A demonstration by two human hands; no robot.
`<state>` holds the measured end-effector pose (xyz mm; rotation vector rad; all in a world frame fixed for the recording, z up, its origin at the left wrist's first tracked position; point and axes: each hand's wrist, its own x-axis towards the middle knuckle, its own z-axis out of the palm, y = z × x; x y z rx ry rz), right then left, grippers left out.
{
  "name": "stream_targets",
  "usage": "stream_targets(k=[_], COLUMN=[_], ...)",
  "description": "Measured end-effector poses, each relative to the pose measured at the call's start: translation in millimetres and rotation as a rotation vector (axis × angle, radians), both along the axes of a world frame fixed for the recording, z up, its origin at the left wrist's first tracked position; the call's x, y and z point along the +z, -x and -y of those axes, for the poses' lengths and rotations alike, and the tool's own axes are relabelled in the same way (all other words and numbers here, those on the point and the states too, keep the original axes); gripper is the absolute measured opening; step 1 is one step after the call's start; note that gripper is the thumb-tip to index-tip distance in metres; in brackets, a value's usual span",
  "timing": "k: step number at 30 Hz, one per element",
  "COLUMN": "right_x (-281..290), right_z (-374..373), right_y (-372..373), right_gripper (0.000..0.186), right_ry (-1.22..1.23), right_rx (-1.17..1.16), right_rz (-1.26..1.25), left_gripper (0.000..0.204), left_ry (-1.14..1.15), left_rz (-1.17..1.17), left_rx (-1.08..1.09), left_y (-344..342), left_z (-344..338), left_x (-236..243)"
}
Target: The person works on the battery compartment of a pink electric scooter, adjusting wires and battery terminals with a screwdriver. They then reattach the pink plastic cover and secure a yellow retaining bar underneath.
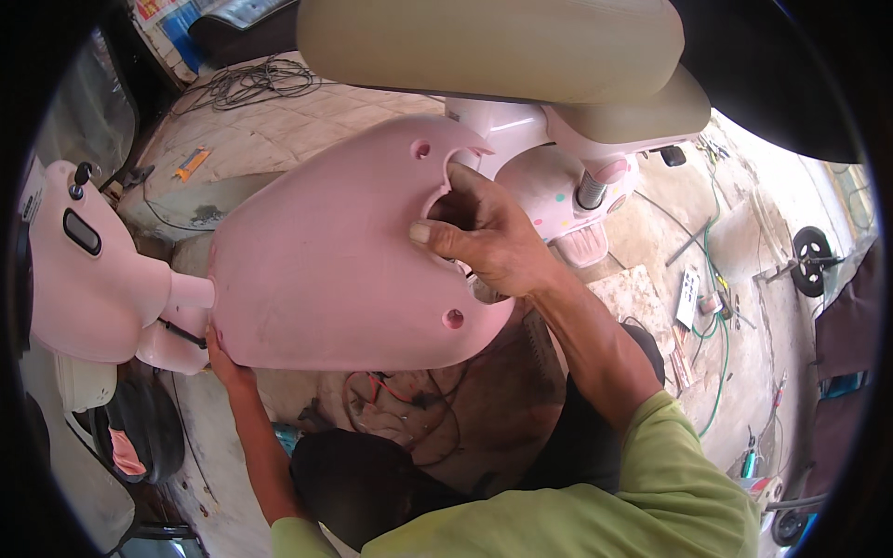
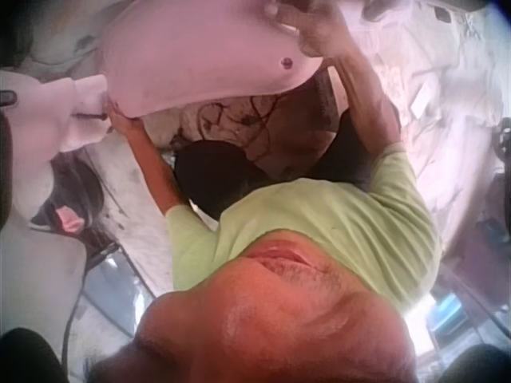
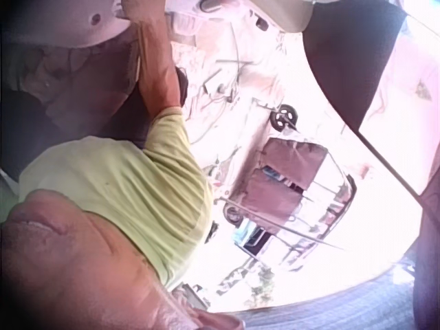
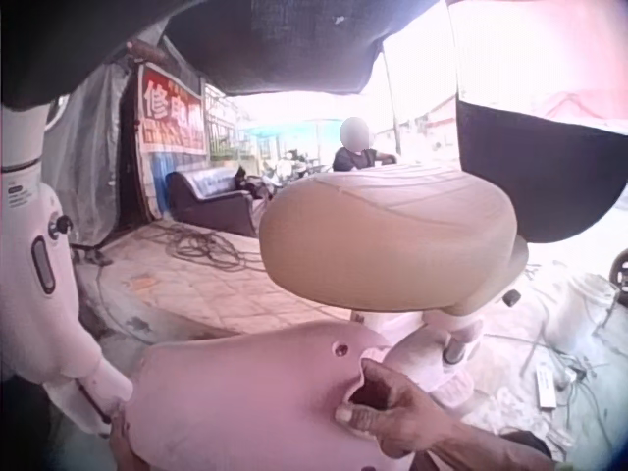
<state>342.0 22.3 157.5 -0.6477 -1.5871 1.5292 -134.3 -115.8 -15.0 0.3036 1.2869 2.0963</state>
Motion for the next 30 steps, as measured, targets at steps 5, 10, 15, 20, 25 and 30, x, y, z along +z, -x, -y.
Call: stream_targets(k=[5, 10, 15, 20, 25, 30], right_x=[12.8, 29.4, 25.3, 39.9, 24.6, 27.8], right_z=[-11.0, -17.1, -23.1, -30.8, -43.0, -44.0], right_y=[1.9, 4.8, 11.5, 4.1, 6.1, 0.4], right_gripper=[0.038, 0.033, 0.034, 0.042, 0.037, 0.036], right_ry=[-0.078, -0.011, -0.103, -0.123, -0.184, -0.157], right_rx=[0.018, 0.051, -0.028, 0.085, 0.117, 0.162], right_rz=[0.026, 0.078, 0.120, 0.079, 0.037, 0.051], left_gripper=[0.048, 0.049, 0.049, 0.051, 0.053, 0.054], left_ry=[0.025, 0.043, 0.080, 0.056, 0.074, 0.122], left_rz=[-0.047, -0.053, -0.074, -0.161, -0.104, -0.129], left_rx=[-0.019, -0.023, -0.063, -0.159, -0.138, -0.094], left_y=[-4.6, -11.7, -11.7, -21.6, -16.5, -16.9], left_z=[-0.9, -2.3, -3.8, 3.2, -1.2, -0.9], left_x=[4.5, 7.7, 11.4, 15.3, 14.4, 14.8])
